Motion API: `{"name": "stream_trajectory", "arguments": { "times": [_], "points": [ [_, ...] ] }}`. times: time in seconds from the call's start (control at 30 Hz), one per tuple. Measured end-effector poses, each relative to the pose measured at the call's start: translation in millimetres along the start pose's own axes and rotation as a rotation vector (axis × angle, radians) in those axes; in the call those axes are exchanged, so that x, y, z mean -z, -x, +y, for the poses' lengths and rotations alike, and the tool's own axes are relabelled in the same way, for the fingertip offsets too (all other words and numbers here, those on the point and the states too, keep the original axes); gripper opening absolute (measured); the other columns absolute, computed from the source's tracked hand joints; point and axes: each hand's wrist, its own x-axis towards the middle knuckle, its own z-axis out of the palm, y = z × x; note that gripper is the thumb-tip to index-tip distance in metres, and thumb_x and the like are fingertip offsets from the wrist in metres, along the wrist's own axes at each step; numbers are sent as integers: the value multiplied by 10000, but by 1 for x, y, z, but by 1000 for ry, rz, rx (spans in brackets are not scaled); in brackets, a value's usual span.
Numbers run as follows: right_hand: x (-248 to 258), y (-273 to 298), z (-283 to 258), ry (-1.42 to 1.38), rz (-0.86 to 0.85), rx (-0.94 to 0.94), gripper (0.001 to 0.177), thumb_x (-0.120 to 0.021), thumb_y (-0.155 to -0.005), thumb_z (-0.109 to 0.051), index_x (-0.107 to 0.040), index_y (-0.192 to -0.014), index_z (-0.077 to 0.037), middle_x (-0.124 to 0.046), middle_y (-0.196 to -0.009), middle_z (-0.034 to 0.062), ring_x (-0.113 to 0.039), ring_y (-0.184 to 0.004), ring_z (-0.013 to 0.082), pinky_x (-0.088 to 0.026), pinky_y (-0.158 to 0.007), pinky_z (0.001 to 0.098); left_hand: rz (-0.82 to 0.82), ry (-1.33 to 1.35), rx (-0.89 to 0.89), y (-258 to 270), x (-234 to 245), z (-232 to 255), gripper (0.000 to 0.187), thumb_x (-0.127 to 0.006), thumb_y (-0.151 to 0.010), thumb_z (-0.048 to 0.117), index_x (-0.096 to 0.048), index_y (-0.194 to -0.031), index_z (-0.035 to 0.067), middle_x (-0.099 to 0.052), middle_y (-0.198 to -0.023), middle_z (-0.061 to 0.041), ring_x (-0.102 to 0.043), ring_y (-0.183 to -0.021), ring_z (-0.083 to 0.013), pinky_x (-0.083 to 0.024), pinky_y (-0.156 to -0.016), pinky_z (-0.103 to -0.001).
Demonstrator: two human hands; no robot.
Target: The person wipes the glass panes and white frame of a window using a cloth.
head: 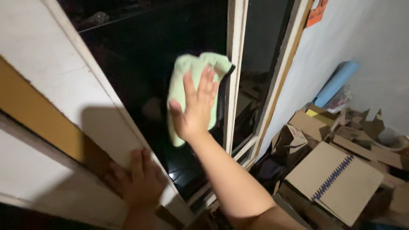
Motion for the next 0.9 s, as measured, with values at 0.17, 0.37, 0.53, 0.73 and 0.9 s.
{"name": "stream_trajectory", "arguments": {
  "times": [0.17, 0.37, 0.53, 0.73, 0.9],
  "points": [
    [-10, 89, 77, -54, -9, -78, 692, -486, -1065, -453, -303, -1617, -80, -200, -1695, 324, -165, -1616, 508, -81, -1324, 626, -41, 60, -15, 7, -4, -5, 508, -581, -943, 332, -653, -1382, 89, -464, -1528, -135, -389, -1335, -656, -301, -1064, -827],
    [-33, 240, 106, -62, -56, -378, 700, -423, -1069, -401, -255, -1594, 32, -153, -1671, 375, -102, -1572, 549, -71, -1276, 567, -45, 54, 1, 15, -12, -6, 539, -575, -980, 326, -605, -1462, 89, -409, -1619, -118, -282, -1437, -653, -211, -1135, -825],
    [-58, 300, 89, -217, 82, -1086, 716, -371, -1059, -491, -252, -1576, -10, -178, -1645, 280, -160, -1534, 436, -134, -1235, 517, -25, 60, -14, 21, -17, -10, 573, -572, -996, 330, -564, -1516, 90, -362, -1647, -102, -225, -1490, -636, -167, -1158, -823],
    [-70, 290, 93, -872, 493, -1935, 694, -367, -1013, -584, -395, -1492, -83, -411, -1483, 193, -380, -1390, 391, -303, -1162, 518, -45, 111, -58, 18, -10, -10, 576, -547, -999, 331, -539, -1507, 60, -422, -1594, -174, -346, -1378, -673, -236, -1099, -817],
    [-55, 233, 60, -1029, 618, -2071, 701, -364, -974, -661, -514, -1422, -143, -605, -1349, 120, -563, -1270, 353, -444, -1101, 520, 62, 101, -147, 10, 5, -15, 487, -561, -1069, 199, -619, -1532, 62, -486, -1620, -130, -527, -1287, -592, -388, -1117, -740]
  ]
}}
